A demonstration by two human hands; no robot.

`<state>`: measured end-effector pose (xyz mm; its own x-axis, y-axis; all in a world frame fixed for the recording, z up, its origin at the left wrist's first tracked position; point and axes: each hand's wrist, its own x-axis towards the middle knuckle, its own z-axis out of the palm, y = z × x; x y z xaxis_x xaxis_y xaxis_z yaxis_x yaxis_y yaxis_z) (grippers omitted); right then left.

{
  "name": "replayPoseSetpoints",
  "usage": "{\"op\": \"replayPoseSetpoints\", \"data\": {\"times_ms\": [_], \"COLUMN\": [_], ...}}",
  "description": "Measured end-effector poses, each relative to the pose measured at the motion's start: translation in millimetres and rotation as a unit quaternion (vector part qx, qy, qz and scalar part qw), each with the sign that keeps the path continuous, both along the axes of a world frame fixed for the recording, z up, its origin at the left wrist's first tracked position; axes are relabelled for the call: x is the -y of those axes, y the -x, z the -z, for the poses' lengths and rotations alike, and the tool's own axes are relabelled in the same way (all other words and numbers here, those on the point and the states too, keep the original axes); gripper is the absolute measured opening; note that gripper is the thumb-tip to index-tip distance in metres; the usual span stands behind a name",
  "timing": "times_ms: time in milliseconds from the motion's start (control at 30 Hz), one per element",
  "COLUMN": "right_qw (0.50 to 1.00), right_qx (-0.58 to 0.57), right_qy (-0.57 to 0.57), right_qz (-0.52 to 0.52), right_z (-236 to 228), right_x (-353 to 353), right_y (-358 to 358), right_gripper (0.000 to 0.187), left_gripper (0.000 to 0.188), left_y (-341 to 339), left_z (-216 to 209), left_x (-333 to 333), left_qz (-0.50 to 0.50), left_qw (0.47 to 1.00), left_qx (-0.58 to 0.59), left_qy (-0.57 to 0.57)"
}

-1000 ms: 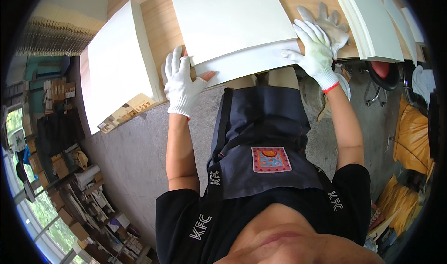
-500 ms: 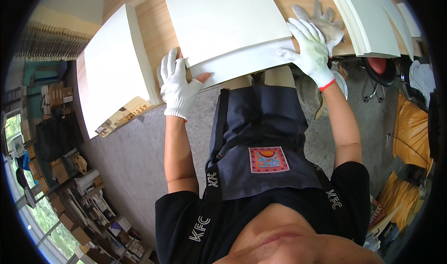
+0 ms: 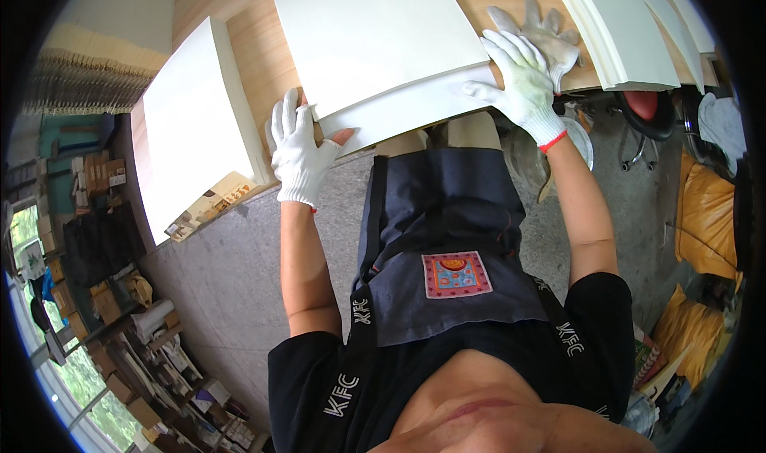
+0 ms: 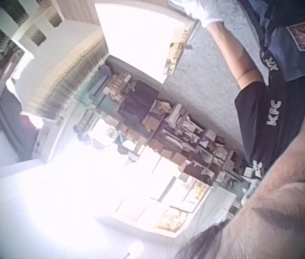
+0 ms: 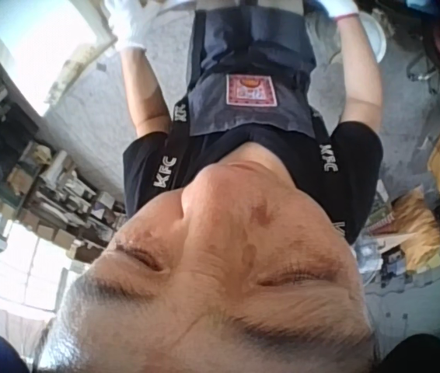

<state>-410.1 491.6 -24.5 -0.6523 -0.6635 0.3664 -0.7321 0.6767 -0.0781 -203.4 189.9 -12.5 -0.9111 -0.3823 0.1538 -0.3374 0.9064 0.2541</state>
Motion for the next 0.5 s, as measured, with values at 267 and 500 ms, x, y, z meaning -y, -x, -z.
{"op": "replayPoseSetpoints", "data": {"times_ms": [267,500], "right_qw": [1.000,1.000], "right_qx": [-0.001,-0.006], "right_qy": [0.010,0.029], "right_qz": [0.012,0.004], "right_z": [3.2,2.9], "right_x": [-0.5,0.8], "right_y": [0.2,0.8], "right_gripper": [0.082,0.080], "left_gripper": [0.084,0.075], "left_y": [11.0,16.9], "left_z": [-22.4,-43.3], "left_x": [-19.0,-22.5], "left_qz": [0.151,0.164], "left_qw": [0.975,0.984], "left_qx": [-0.165,-0.069], "left_qy": [0.011,-0.016]}}
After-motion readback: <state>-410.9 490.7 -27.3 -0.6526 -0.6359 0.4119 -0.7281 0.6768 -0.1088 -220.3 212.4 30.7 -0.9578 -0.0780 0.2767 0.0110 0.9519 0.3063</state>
